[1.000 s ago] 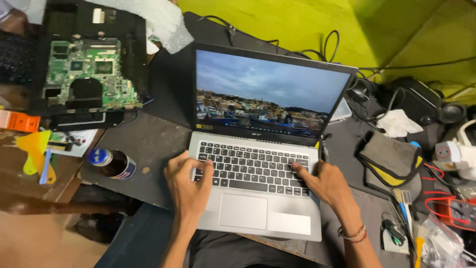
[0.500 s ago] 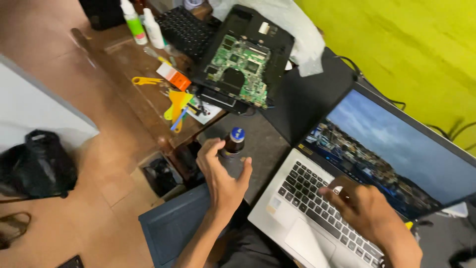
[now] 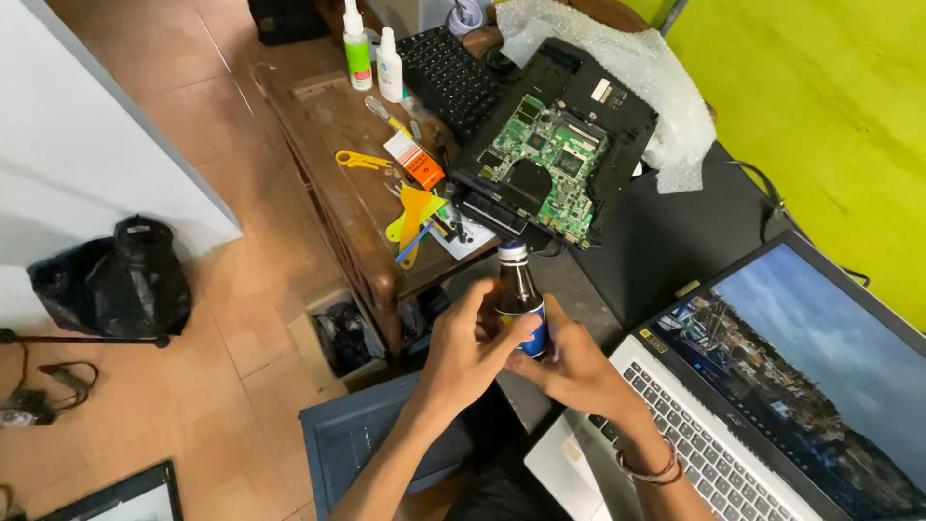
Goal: Disassembling, inspecting internal components, and testing a laptop on a repair bench.
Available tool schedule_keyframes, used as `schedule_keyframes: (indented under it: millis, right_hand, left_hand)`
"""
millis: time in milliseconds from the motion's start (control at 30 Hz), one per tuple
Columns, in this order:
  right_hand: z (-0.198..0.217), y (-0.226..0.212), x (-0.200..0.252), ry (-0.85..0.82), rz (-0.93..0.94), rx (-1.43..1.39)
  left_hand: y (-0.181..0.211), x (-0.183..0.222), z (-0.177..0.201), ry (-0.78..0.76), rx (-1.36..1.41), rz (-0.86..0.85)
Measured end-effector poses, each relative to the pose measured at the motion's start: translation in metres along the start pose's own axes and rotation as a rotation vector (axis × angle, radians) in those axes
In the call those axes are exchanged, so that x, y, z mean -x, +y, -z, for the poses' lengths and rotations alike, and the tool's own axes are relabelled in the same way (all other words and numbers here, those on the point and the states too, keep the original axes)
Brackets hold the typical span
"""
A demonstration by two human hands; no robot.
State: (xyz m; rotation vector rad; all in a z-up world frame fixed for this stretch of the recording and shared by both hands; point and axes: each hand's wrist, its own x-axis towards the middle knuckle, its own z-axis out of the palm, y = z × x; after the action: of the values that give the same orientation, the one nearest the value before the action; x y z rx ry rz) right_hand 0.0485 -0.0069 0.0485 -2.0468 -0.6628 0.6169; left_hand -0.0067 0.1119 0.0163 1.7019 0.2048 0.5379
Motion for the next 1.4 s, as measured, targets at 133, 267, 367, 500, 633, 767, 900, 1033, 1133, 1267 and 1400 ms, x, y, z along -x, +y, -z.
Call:
schedule_keyframes:
  millis: [133,267,367,500,633,767,900,1033,1133,1267,1400]
  right_hand:
    - [-0.002,-0.007,0.001,-0.005,0.004,-0.266]
    - [-0.009,-0.006,-0.020,0.074,0.161,-0.358]
    - [-0.021,0.002,-0.042,0.158,0.191,-0.440]
    - [-0.031,-0.003,-0.062,0.248,0.183,-0.453]
    - [-0.036,0.002,-0.089,0.250,0.200,-0.455]
    - [-0.035,-0.011,-0.118,0.233,0.182,-0.416]
    - [-0.044,-0.023,-0.154,0.250,0.180,-0.259]
    - [-0.065,-0.036,-0.189,0.284,0.166,-0.070]
    - [-0.082,-0.034,-0.210,0.285,0.140,0.047]
    - [-0.092,-0.026,-0.219,0.254,0.181,0.187]
    - [-0.088,-0.030,-0.211,0.224,0.240,0.342]
  left_hand:
    - [0.016,-0.011,0.017,0.005,-0.082,-0.062]
    - [0.011,-0.038,0.046,0.090,-0.379,-0.298]
    - [-0.001,-0.069,0.068,-0.006,-0.725,-0.177]
    - [-0.038,-0.109,0.069,-0.254,-1.230,0.187]
    - [-0.038,-0.129,0.066,-0.319,-1.331,0.273]
    - [-0.033,-0.145,0.094,-0.187,-1.187,0.110]
    - [-0.083,-0.179,0.124,0.207,-0.917,-0.189]
    - [-0.072,-0.174,0.125,0.331,-0.653,-0.316]
    - [-0.071,-0.175,0.128,0.362,-0.568,-0.385]
    - [-0.074,-0.175,0.129,0.374,-0.508,-0.365]
    - [-0.075,-0.175,0.131,0.358,-0.503,-0.381]
